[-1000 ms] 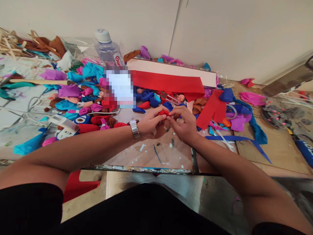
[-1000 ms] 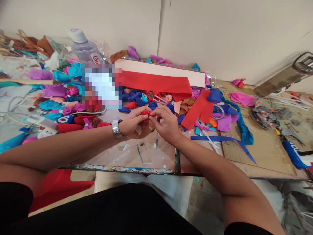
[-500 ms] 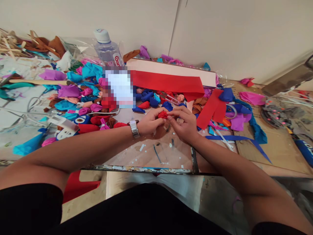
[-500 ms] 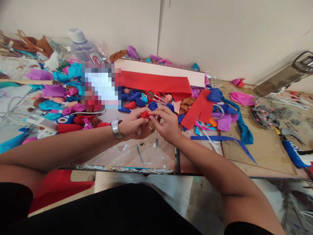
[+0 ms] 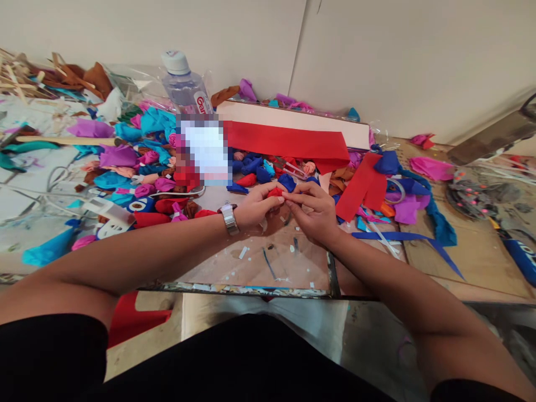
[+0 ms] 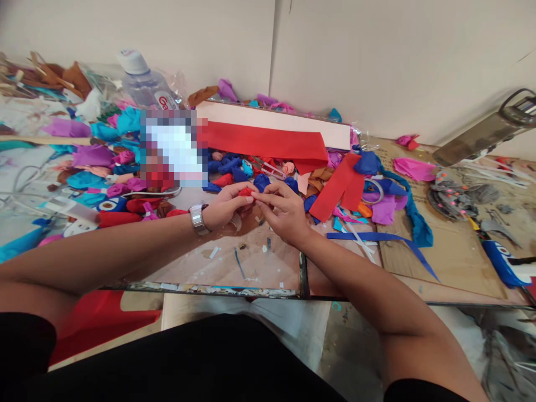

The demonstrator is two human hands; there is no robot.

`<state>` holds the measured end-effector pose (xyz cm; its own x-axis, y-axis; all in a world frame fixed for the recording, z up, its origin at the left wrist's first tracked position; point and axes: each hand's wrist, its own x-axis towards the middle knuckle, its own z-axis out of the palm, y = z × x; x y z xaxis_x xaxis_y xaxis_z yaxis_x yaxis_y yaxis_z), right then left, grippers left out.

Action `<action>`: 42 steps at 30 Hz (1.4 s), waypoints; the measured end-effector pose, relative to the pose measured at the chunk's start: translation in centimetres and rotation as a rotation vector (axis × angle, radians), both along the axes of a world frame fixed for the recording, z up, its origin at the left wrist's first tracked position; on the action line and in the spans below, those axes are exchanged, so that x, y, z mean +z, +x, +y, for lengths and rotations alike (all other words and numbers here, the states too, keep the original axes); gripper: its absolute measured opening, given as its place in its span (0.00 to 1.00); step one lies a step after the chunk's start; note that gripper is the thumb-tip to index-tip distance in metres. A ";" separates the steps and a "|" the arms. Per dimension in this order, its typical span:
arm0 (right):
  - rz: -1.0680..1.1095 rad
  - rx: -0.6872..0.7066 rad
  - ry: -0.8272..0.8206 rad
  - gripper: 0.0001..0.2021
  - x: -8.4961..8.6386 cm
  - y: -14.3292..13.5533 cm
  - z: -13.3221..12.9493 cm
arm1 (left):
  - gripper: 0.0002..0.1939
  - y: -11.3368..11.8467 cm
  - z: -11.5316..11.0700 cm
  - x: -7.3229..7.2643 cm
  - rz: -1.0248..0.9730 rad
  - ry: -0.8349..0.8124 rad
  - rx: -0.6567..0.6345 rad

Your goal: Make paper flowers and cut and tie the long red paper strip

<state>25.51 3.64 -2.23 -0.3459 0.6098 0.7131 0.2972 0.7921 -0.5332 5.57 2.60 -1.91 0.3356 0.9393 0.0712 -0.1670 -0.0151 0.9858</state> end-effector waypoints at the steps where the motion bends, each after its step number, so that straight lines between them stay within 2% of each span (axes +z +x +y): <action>1: 0.010 -0.003 -0.006 0.11 0.0 0.0 0.0 | 0.15 0.0 -0.1 0.0 -0.008 -0.002 0.020; 5: 0.019 -0.003 -0.059 0.06 0.4 -0.1 -0.1 | 0.20 0.2 -0.2 -0.2 -0.048 0.004 0.103; 11: 0.058 0.038 -0.175 0.05 0.5 -0.1 -0.1 | 0.28 0.2 0.1 -0.3 -0.067 0.064 0.095; 17: 0.146 0.031 -0.349 0.11 -0.2 -0.2 0.0 | 0.30 0.1 0.1 -0.1 -0.029 0.065 0.063; 21: 0.188 0.037 -0.442 0.19 -0.5 -0.3 0.1 | 0.28 0.1 0.1 -0.2 0.042 0.099 0.093; 24: 0.211 0.063 -0.442 0.23 -0.5 -0.3 0.1 | 0.27 0.2 0.2 -0.5 0.087 0.171 0.153; 29: 0.182 0.053 -0.438 0.16 -0.3 -0.2 -0.1 | 0.24 0.4 0.1 -0.8 0.094 0.161 0.171; 33: 0.187 0.066 -0.466 0.25 -0.3 -0.1 -0.1 | 0.23 0.3 0.2 -1.0 0.088 0.181 0.129; 36: 0.116 0.070 -0.420 0.30 -0.3 0.1 0.0 | 0.24 -0.1 0.4 -1.2 0.146 0.184 0.110; 39: 0.084 0.047 -0.362 0.26 -0.3 0.2 0.1 | 0.23 -0.4 0.5 -1.3 0.248 0.203 0.130; 42: 0.104 0.064 -0.351 0.22 -0.2 0.2 0.0 | 0.25 -0.4 0.4 -1.2 0.255 0.185 0.117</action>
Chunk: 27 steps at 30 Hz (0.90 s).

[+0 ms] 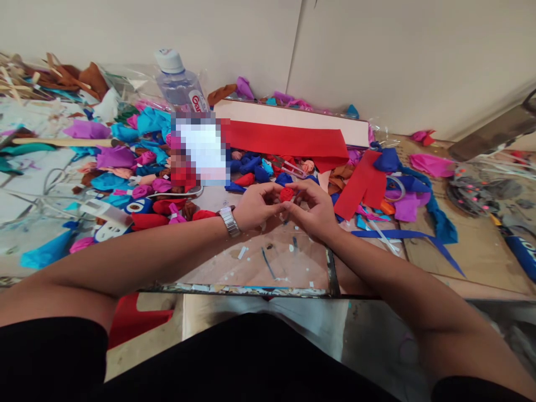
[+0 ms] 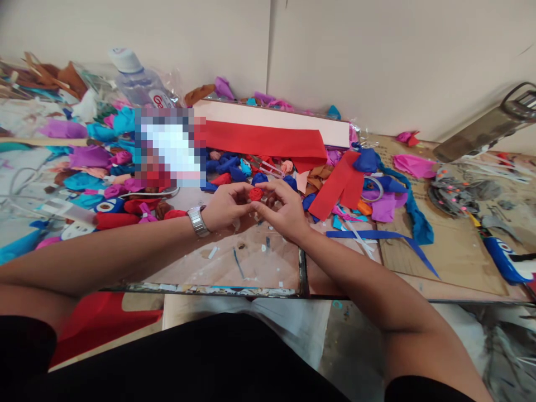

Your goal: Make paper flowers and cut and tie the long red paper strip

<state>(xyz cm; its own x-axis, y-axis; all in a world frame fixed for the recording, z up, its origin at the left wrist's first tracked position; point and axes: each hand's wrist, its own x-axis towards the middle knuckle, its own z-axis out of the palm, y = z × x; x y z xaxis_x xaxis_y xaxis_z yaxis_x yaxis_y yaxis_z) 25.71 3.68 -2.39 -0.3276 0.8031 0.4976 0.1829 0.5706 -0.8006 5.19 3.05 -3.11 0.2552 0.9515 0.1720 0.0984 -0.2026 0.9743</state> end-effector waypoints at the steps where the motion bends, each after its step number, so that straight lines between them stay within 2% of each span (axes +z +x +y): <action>1: 0.014 0.009 -0.005 0.21 0.0 0.0 0.0 | 0.27 0.0 0.0 0.1 -0.015 -0.011 -0.011; 5: 0.068 0.008 -0.059 0.20 -0.1 -0.1 -0.1 | 0.27 0.1 -0.1 0.4 -0.062 -0.024 -0.036; 10: 0.064 0.054 -0.153 0.27 -0.1 -0.1 0.0 | 0.25 0.0 -0.1 0.4 -0.031 -0.012 -0.018; 13: 0.051 0.060 -0.161 0.24 -0.1 -0.1 0.2 | 0.26 0.0 -0.1 0.2 -0.061 -0.043 -0.007; 17: 0.215 0.111 -0.364 0.26 -0.3 -0.3 0.6 | 0.30 0.3 -0.1 0.0 -0.212 -0.154 0.023; 20: 0.296 0.129 -0.482 0.29 -0.6 -0.3 0.9 | 0.30 0.5 0.0 0.2 -0.276 -0.173 0.072; 27: 0.279 0.089 -0.405 0.29 -0.9 -0.1 1.1 | 0.27 0.5 -0.1 0.9 -0.262 -0.082 0.128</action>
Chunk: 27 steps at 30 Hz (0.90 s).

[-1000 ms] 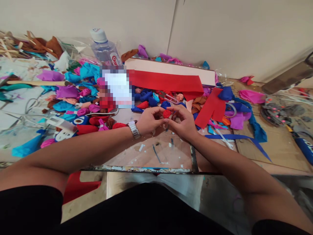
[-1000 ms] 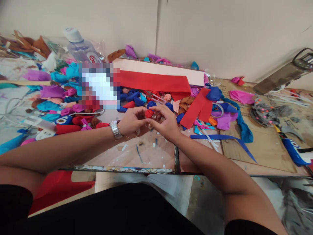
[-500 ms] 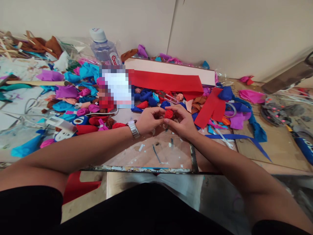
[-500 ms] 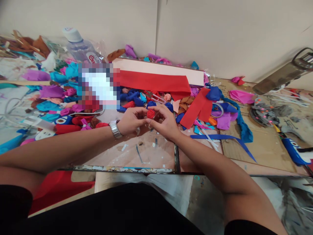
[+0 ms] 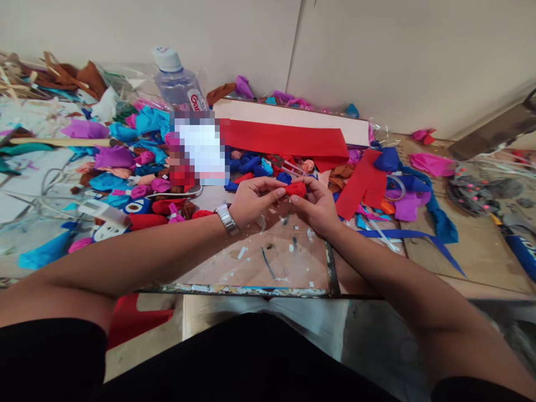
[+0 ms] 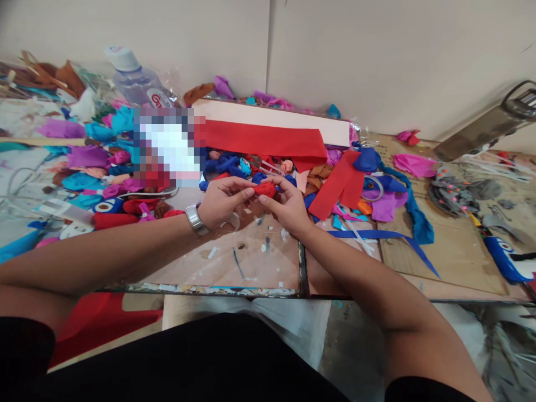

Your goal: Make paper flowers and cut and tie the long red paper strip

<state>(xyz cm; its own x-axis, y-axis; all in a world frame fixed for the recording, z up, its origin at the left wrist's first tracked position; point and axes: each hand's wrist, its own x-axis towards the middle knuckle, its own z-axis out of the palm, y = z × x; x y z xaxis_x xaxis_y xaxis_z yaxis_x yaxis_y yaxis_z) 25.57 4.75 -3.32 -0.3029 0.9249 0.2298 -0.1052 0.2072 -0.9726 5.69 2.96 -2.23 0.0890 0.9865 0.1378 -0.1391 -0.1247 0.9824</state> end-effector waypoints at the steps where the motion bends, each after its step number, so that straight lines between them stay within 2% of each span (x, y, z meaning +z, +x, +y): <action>1: -0.013 0.005 0.019 0.29 0.0 0.0 -0.1 | 0.27 0.0 0.0 0.1 0.014 0.007 0.012; 5: -0.022 0.039 0.040 0.29 0.3 -0.1 -0.3 | 0.26 0.0 -0.1 0.2 0.024 -0.006 0.030; 12: 0.024 0.011 -0.020 0.26 0.6 -0.2 -0.5 | 0.28 0.1 0.0 0.3 -0.057 -0.085 -0.007; 27: 0.095 0.047 -0.079 0.23 0.5 -0.3 -0.6 | 0.29 0.1 0.4 0.0 -0.183 -0.152 -0.066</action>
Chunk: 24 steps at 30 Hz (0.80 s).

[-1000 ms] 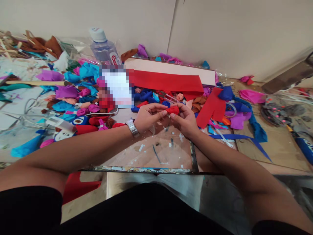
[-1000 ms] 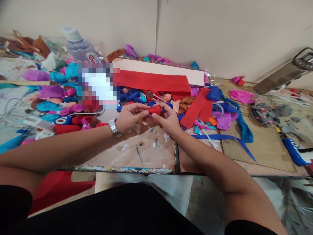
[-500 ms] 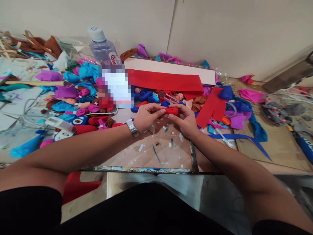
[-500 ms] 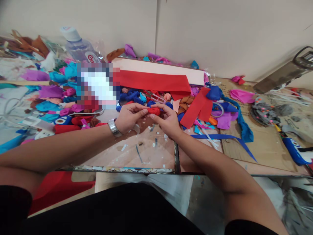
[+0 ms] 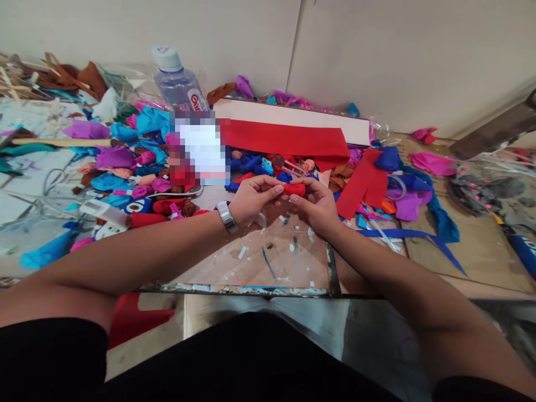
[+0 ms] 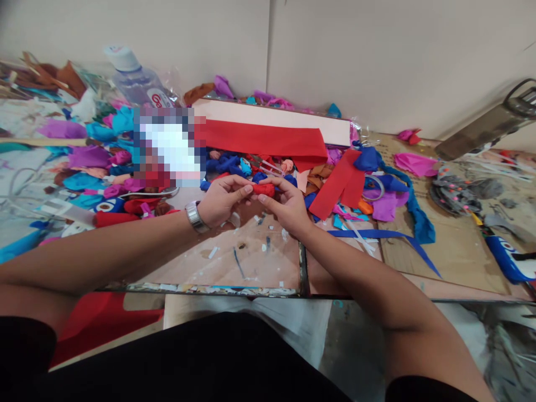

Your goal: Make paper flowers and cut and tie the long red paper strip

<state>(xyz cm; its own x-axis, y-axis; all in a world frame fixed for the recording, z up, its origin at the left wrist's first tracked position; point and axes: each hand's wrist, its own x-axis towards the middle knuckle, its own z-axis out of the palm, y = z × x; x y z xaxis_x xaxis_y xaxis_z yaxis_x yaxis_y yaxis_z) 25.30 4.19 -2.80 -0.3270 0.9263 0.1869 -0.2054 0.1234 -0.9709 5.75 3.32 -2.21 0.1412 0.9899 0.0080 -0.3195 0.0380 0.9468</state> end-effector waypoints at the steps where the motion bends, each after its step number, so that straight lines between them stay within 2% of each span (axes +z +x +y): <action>1: 0.005 -0.001 0.015 0.23 0.0 0.0 0.0 | 0.29 0.0 -0.1 0.1 0.020 0.010 0.007; 7: -0.068 -0.071 0.146 0.19 0.0 -0.1 0.1 | 0.28 0.2 -0.5 0.4 0.124 0.084 0.057; 15: -0.070 -0.054 0.064 0.23 0.3 -0.3 -0.1 | 0.27 0.1 -0.4 0.2 0.076 0.110 0.035; 24: -0.008 -0.047 -0.011 0.20 0.3 -0.1 0.0 | 0.25 0.1 -0.4 -0.5 0.084 0.166 0.028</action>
